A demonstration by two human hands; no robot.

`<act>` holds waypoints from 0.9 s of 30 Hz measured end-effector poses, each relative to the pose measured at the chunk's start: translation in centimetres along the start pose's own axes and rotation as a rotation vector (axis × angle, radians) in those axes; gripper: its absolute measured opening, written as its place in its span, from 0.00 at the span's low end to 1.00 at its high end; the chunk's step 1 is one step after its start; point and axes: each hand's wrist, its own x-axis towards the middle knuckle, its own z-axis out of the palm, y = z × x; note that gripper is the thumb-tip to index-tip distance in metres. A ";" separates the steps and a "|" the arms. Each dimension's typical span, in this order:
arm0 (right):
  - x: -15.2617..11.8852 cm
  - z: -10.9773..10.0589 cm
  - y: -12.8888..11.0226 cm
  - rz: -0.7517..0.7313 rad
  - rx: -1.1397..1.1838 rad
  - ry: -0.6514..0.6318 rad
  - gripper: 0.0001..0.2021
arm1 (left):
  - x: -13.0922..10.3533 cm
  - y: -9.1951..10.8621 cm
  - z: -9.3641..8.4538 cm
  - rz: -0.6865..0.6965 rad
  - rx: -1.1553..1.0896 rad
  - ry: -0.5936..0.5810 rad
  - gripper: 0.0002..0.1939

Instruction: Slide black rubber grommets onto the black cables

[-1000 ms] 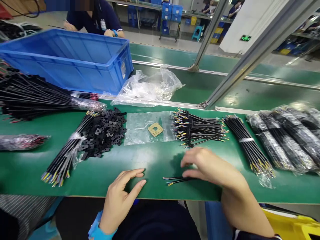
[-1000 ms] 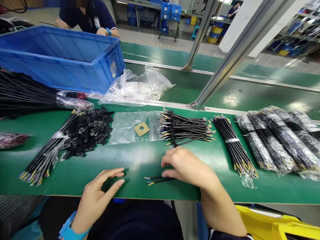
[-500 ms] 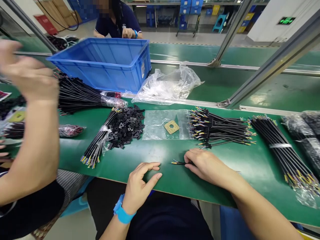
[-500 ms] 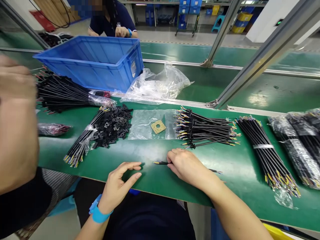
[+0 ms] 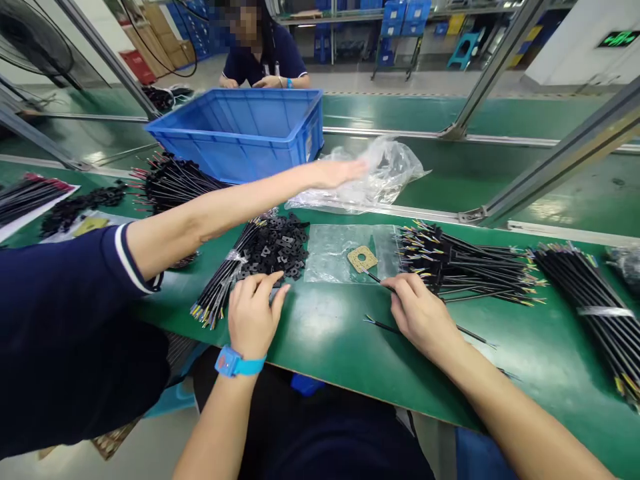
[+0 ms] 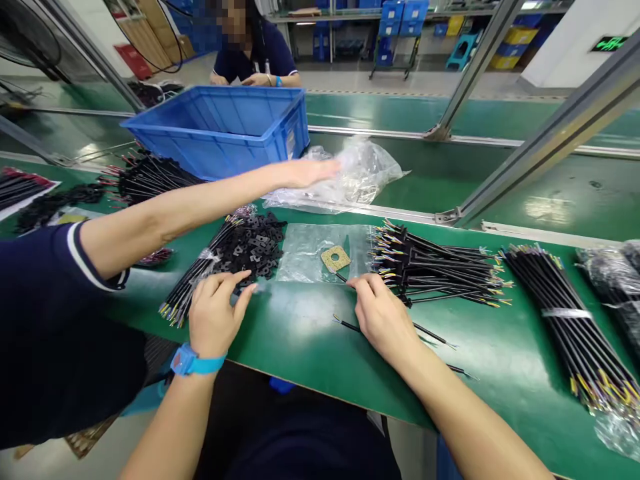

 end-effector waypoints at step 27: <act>3.4 -1.0 -2.0 0.251 -0.372 -0.601 0.28 | -2.2 -0.2 -0.2 0.366 0.010 -0.315 0.25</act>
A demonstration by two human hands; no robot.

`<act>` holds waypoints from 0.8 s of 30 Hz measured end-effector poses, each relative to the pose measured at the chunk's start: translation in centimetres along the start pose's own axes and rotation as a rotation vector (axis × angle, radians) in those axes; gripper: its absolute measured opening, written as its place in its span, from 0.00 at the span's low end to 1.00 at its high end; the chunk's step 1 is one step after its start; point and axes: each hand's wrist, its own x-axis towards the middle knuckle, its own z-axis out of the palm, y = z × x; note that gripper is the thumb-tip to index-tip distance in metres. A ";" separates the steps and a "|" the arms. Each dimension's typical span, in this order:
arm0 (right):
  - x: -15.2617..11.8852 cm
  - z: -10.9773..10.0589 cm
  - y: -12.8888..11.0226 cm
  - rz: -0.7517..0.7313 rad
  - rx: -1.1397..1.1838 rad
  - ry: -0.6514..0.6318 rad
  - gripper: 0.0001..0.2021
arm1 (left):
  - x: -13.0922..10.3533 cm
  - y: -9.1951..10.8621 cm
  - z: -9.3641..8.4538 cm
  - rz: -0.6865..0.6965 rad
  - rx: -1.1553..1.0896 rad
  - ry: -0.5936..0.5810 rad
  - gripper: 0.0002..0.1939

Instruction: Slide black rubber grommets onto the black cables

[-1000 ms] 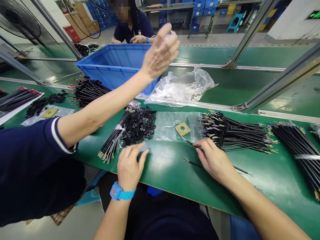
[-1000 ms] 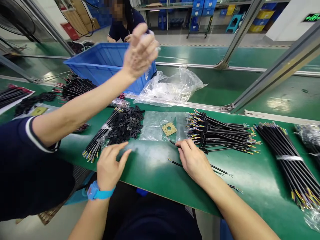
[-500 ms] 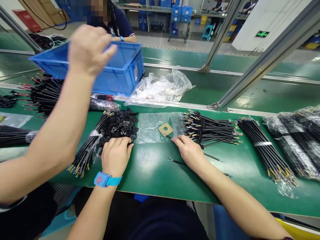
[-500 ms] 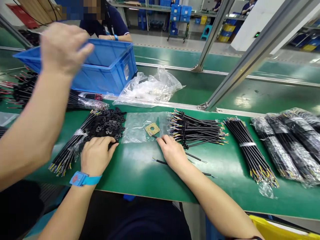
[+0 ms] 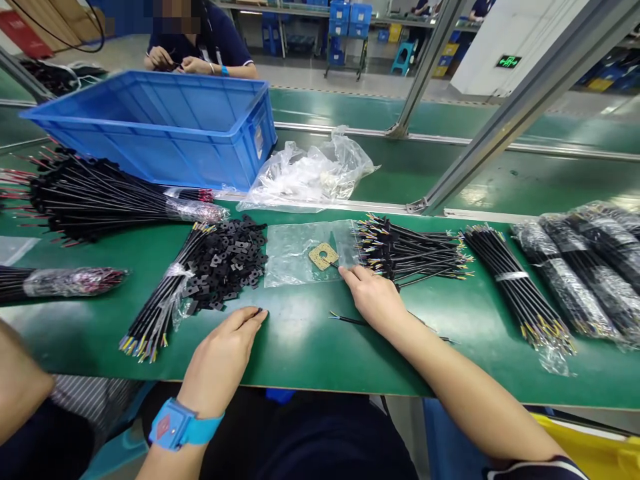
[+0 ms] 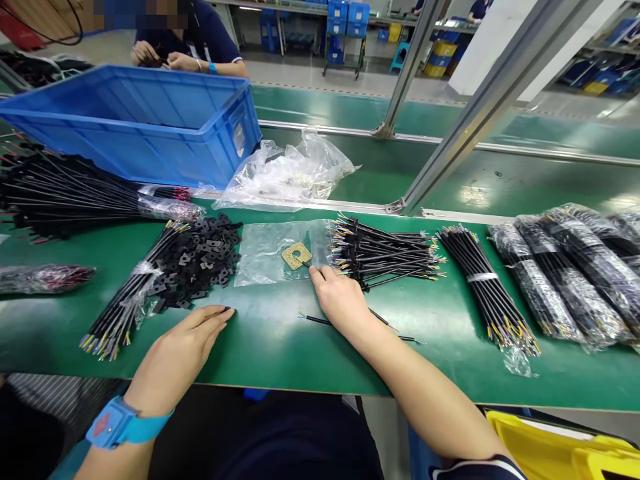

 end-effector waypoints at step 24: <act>-1.3 1.0 0.9 -0.222 0.327 0.390 0.28 | 0.8 1.3 -1.1 -0.466 -0.771 0.140 0.18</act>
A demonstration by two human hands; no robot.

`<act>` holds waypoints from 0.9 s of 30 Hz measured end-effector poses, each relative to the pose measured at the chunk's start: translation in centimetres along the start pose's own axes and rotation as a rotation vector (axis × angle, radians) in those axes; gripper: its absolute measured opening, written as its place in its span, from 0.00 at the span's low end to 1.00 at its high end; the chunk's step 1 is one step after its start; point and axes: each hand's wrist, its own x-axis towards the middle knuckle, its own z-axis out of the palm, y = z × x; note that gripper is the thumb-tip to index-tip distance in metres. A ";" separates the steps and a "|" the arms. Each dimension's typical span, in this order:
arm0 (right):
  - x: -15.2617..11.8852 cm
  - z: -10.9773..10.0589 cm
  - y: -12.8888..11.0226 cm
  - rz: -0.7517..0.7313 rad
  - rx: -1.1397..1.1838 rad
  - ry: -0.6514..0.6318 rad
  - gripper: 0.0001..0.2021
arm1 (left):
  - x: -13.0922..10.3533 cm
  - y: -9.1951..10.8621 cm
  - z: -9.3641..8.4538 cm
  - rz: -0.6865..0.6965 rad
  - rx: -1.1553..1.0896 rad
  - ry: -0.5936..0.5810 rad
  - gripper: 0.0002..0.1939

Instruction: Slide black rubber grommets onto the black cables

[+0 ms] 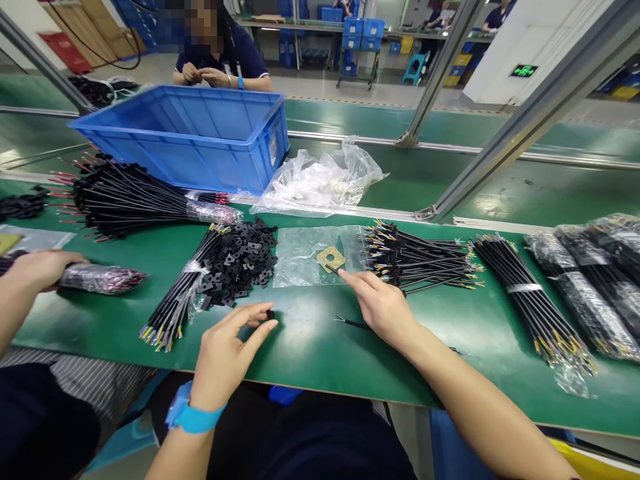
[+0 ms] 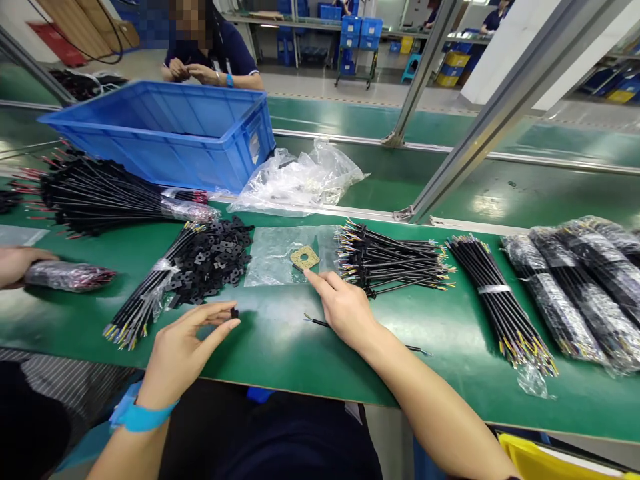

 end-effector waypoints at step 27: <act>-3.5 -4.4 -3.2 -0.629 0.085 0.282 0.22 | -3.3 6.0 3.7 -0.498 -1.209 0.218 0.24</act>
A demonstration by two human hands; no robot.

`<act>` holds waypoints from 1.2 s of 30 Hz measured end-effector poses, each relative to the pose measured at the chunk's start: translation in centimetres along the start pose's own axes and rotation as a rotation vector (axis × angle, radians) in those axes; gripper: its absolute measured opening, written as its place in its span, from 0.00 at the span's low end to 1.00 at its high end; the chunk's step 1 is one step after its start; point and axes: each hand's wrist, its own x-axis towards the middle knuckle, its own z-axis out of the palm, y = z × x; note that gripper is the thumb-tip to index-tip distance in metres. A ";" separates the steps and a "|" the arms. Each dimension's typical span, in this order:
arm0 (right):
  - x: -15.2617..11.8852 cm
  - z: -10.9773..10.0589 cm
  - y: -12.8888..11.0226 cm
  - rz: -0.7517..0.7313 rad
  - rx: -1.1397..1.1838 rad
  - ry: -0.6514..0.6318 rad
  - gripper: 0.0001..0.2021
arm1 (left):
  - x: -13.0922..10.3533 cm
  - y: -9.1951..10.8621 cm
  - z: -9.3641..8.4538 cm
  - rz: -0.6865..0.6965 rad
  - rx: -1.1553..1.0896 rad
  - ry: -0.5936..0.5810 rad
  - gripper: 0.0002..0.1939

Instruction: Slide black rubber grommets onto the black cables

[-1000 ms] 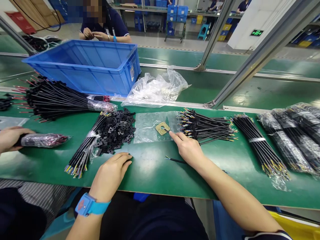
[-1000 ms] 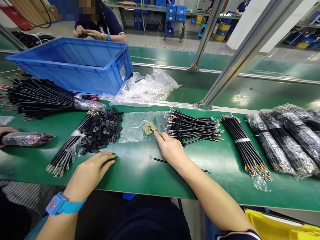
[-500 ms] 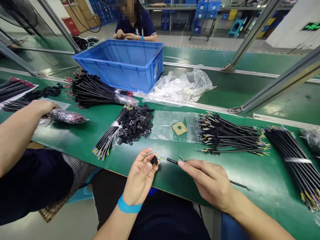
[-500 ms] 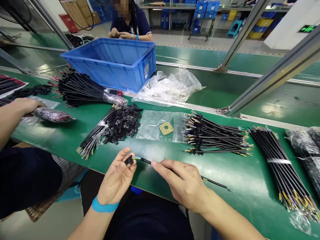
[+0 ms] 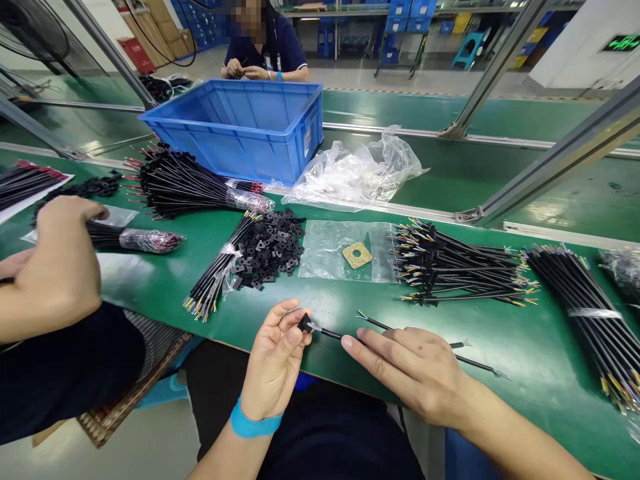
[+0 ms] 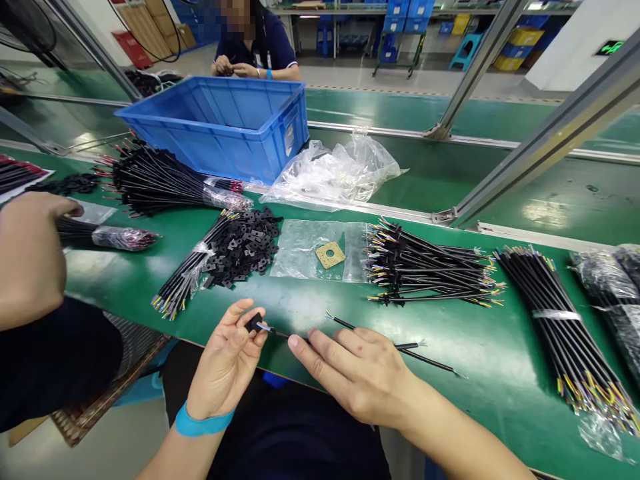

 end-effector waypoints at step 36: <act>0.3 1.3 -1.7 0.490 0.791 0.066 0.10 | -2.2 -1.3 0.0 0.442 0.534 -0.329 0.34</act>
